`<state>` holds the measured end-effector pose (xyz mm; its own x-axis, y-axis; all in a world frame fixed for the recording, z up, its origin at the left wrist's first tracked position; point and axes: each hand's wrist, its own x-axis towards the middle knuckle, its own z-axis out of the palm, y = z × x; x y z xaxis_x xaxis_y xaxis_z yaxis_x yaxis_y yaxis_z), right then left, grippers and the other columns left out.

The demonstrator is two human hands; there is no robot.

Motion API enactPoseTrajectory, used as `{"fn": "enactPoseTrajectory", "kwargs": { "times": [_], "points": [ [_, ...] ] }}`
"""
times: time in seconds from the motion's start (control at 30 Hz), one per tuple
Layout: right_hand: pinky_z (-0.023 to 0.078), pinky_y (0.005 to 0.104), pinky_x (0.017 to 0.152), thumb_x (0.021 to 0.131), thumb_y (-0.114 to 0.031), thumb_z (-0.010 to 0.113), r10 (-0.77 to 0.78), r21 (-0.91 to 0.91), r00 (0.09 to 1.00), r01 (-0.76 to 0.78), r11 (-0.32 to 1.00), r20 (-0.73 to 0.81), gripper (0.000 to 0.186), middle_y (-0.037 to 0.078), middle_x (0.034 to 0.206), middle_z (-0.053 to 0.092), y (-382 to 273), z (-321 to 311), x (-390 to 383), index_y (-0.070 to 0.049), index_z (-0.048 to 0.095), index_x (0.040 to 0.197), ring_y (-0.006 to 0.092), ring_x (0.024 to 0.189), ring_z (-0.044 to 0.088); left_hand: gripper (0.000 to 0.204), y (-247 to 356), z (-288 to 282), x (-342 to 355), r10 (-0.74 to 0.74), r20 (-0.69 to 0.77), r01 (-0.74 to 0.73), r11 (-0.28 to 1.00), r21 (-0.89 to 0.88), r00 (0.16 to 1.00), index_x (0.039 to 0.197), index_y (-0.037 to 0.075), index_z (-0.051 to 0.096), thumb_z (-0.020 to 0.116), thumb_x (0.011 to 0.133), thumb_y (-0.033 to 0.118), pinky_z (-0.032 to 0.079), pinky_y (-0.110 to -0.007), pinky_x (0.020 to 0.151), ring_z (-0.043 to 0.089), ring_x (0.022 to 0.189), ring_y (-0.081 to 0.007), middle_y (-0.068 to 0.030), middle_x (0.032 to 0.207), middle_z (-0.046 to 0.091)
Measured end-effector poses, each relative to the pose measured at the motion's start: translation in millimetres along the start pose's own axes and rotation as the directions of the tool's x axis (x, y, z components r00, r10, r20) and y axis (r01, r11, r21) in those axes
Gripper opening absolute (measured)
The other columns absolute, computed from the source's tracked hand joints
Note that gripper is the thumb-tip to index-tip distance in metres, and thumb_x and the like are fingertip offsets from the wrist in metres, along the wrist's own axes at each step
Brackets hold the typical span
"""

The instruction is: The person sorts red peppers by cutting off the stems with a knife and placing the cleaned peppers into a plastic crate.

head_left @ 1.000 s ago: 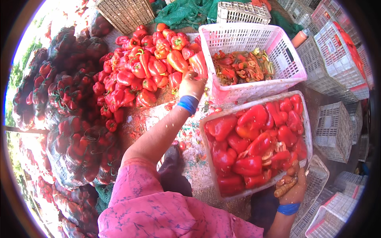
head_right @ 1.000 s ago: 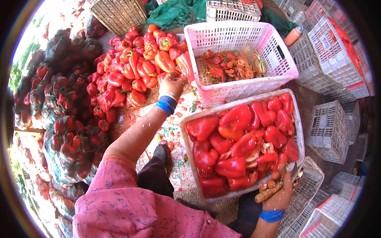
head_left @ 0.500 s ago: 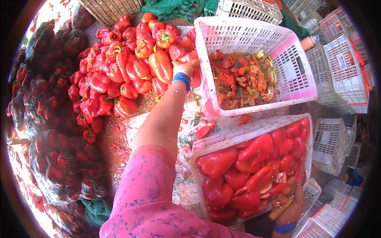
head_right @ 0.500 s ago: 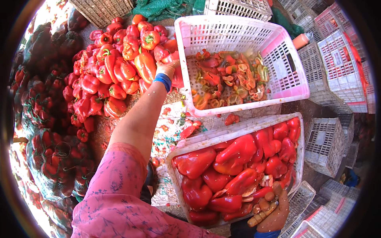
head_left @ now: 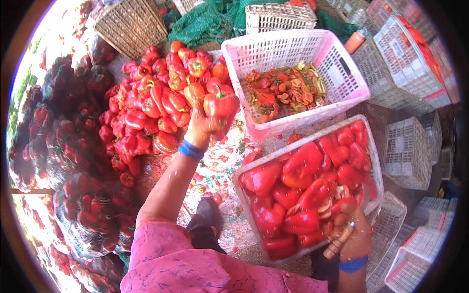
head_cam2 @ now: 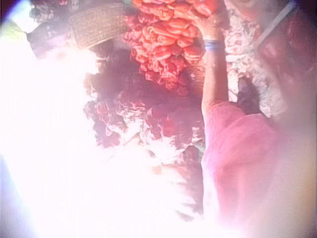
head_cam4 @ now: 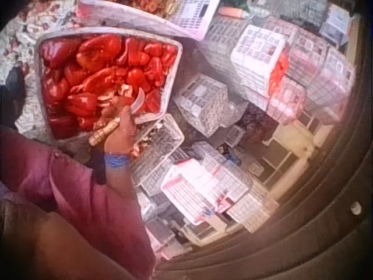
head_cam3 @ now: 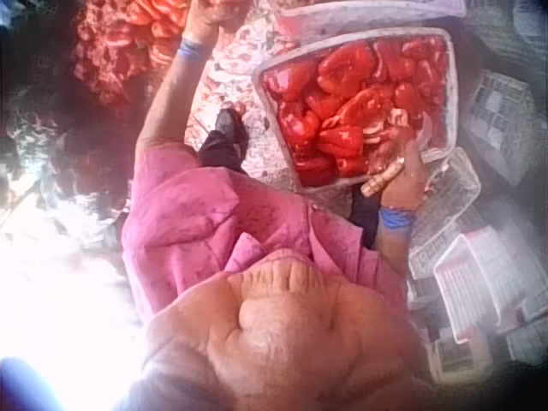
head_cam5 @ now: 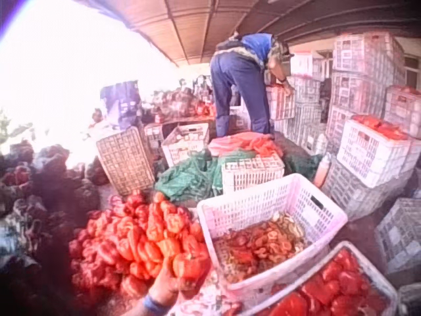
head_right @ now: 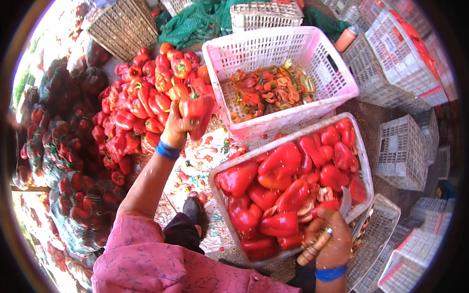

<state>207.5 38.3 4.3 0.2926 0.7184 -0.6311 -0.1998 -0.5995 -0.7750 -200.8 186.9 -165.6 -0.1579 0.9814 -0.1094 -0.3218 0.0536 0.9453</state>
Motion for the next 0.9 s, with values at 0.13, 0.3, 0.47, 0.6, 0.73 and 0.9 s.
{"fn": "enactPoseTrajectory", "kwargs": {
  "times": [0.13, 0.3, 0.47, 0.6, 0.73, 0.9],
  "points": [
    [0.047, 0.0286, 0.047, 0.098, -0.036, 0.059, -0.059, -0.125, 0.981, 0.083, 0.989, 0.183, 0.035, 0.009, 0.074, 0.062, -12, 19, -40, -0.002, 0.069, 0.100, 0.0167, 0.054, 0.060, 0.103, 76, 67, -89, 0.158, 0.145, -0.174, 0.979, 0.107, 0.977, 0.148, 0.009, 0.034, 0.085, 0.058, 0.003, 0.046, -0.038, 0.107, 0.053, 0.127, -0.0232, -0.0086, 0.137, 0.053],
    [0.044, 0.0229, 0.051, 0.105, -0.029, 0.056, -0.335, -0.022, 0.828, 0.385, 0.923, 0.450, 0.031, 0.003, 0.077, 0.064, -26, 31, -91, -0.001, 0.070, 0.100, 0.0076, 0.061, 0.056, 0.108, 131, 142, -177, 0.197, 0.288, -0.214, 0.976, 0.030, 0.937, 0.148, 0.008, 0.033, 0.088, 0.055, 0.003, 0.043, -0.039, 0.110, 0.051, 0.130, -0.0227, -0.0095, 0.138, 0.051],
    [0.045, 0.0292, 0.054, 0.102, -0.030, 0.059, -0.404, -0.121, 0.755, 0.532, 0.838, 0.517, 0.032, 0.003, 0.071, 0.064, -8, 29, -99, -0.002, 0.067, 0.090, 0.0108, 0.059, 0.057, 0.102, 142, 178, -228, 0.215, 0.260, -0.223, 0.975, 0.001, 0.941, 0.145, 0.007, 0.036, 0.088, 0.057, -0.001, 0.047, -0.039, 0.108, 0.054, 0.127, -0.0221, -0.0105, 0.137, 0.053],
    [0.046, 0.0312, 0.050, 0.102, -0.029, 0.058, -0.371, -0.073, 0.816, 0.446, 0.892, 0.444, 0.033, 0.005, 0.063, 0.062, 6, 6, -93, -0.002, 0.067, 0.085, 0.0147, 0.051, 0.056, 0.105, 109, 203, -238, 0.224, 0.224, -0.229, 0.973, -0.007, 0.948, 0.147, 0.004, 0.034, 0.090, 0.059, 0.001, 0.046, -0.039, 0.109, 0.053, 0.127, -0.0209, -0.0098, 0.137, 0.053],
    [0.047, 0.0333, 0.047, 0.101, -0.033, 0.058, -0.288, -0.308, 0.879, 0.414, 0.857, 0.380, 0.037, 0.006, 0.060, 0.063, 7, 2, -86, -0.003, 0.067, 0.082, 0.0166, 0.049, 0.060, 0.105, 91, 210, -240, 0.164, 0.249, -0.187, 0.980, 0.073, 0.955, 0.146, 0.002, 0.035, 0.093, 0.059, 0.004, 0.045, -0.037, 0.109, 0.052, 0.128, -0.0195, -0.0102, 0.136, 0.053],
    [0.050, 0.0374, 0.050, 0.101, -0.039, 0.057, -0.107, -0.414, 0.859, 0.346, 0.842, 0.501, 0.040, 0.008, 0.064, 0.065, 39, 5, -72, -0.003, 0.068, 0.087, 0.0203, 0.051, 0.063, 0.086, 78, 219, -231, 0.130, 0.140, -0.104, 0.978, -0.183, 0.981, 0.146, 0.003, 0.038, 0.079, 0.070, 0.007, 0.048, -0.034, 0.102, 0.057, 0.117, -0.0190, -0.0093, 0.131, 0.055]
  ]
}}
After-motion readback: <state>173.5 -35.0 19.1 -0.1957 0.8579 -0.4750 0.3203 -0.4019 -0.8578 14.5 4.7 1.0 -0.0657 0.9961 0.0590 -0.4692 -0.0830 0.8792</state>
